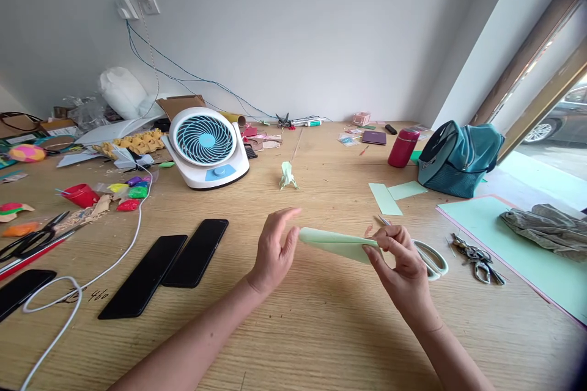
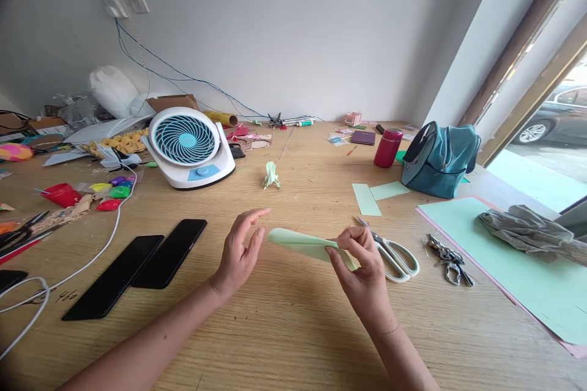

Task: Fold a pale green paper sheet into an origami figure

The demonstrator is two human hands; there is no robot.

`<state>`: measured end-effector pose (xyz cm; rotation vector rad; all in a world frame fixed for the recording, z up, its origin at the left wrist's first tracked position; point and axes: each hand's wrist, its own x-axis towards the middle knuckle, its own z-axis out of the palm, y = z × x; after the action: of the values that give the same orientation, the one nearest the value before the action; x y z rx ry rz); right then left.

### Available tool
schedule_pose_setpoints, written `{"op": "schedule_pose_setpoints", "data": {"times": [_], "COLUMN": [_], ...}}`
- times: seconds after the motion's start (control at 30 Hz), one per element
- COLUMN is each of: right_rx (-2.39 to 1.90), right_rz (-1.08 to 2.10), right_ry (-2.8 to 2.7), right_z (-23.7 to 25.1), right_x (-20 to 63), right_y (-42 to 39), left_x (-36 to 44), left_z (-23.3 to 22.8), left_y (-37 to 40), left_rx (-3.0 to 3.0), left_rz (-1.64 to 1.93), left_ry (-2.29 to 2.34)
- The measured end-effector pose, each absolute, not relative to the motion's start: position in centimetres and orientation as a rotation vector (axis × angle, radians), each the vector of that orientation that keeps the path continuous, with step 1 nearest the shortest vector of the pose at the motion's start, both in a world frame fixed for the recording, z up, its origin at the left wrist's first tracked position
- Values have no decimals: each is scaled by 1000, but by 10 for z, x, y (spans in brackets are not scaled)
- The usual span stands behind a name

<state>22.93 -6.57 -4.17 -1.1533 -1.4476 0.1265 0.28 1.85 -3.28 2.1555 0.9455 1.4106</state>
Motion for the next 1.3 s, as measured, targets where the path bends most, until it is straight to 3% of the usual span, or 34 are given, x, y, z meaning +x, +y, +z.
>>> {"op": "schedule_pose_setpoints", "data": {"times": [0.17, 0.43, 0.77, 1.3], "right_rx": [-1115, -1101, -1090, -965], "right_rz": [481, 774, 669, 765], "right_ry": [-1312, -1113, -1256, -1138], "right_z": [-41, -53, -46, -44], "right_x": [223, 217, 223, 229], "right_y": [-70, -69, -70, -71], "left_x": [12, 20, 17, 23], "left_z": [-15, -28, -12, 31], "left_y": [0, -3, -16, -33], "left_rx": [2747, 2620, 2565, 2667], "left_rz": [1317, 1245, 1086, 882], "left_ry": [590, 730, 783, 827]}}
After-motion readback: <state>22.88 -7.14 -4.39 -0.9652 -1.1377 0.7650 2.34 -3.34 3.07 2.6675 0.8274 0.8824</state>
